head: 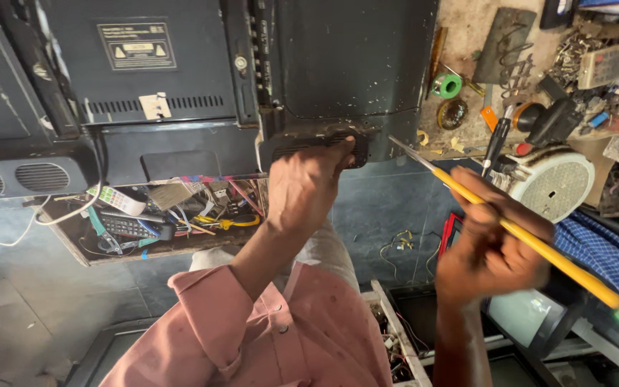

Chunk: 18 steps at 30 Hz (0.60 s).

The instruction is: The person removes screws from the back of a television using a screwdriver, detaches internal components like speakers, and manipulates the casing and wiring.

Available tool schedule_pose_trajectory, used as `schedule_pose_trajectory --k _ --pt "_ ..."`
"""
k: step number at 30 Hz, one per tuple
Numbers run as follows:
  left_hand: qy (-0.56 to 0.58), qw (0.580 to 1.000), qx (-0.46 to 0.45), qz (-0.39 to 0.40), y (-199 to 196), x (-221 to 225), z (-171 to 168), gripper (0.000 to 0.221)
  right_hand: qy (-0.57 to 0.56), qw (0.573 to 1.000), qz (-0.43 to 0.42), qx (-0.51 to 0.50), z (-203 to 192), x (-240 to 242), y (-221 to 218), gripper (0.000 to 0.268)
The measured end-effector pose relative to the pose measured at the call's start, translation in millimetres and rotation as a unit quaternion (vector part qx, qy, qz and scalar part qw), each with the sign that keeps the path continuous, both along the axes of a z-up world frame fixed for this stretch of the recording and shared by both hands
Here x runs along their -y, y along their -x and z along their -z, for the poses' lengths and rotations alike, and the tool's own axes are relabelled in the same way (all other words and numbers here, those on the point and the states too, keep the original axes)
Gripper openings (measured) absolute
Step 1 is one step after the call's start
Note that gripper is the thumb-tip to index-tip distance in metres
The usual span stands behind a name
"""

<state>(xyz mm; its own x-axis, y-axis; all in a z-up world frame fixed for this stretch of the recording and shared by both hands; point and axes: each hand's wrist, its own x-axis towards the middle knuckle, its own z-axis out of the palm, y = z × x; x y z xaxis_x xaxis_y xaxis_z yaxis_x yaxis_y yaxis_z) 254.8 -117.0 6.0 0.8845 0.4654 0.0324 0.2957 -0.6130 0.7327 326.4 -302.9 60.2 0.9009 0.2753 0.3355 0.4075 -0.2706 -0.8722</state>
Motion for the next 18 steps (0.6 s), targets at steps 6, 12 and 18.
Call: schedule_pose_trajectory --k 6,12,18 --pt "0.041 0.998 -0.056 0.001 -1 -2 -5 0.021 0.014 0.999 -0.044 -0.007 15 -7 -6 0.027" --pt "0.017 1.0 -0.011 0.003 0 -2 -5 0.023 0.028 0.997 -0.072 0.005 20 -17 -12 0.022" --pt "0.05 0.998 -0.043 -0.003 0 -1 -3 0.023 0.038 0.996 -0.083 0.005 24 -16 -14 0.02"
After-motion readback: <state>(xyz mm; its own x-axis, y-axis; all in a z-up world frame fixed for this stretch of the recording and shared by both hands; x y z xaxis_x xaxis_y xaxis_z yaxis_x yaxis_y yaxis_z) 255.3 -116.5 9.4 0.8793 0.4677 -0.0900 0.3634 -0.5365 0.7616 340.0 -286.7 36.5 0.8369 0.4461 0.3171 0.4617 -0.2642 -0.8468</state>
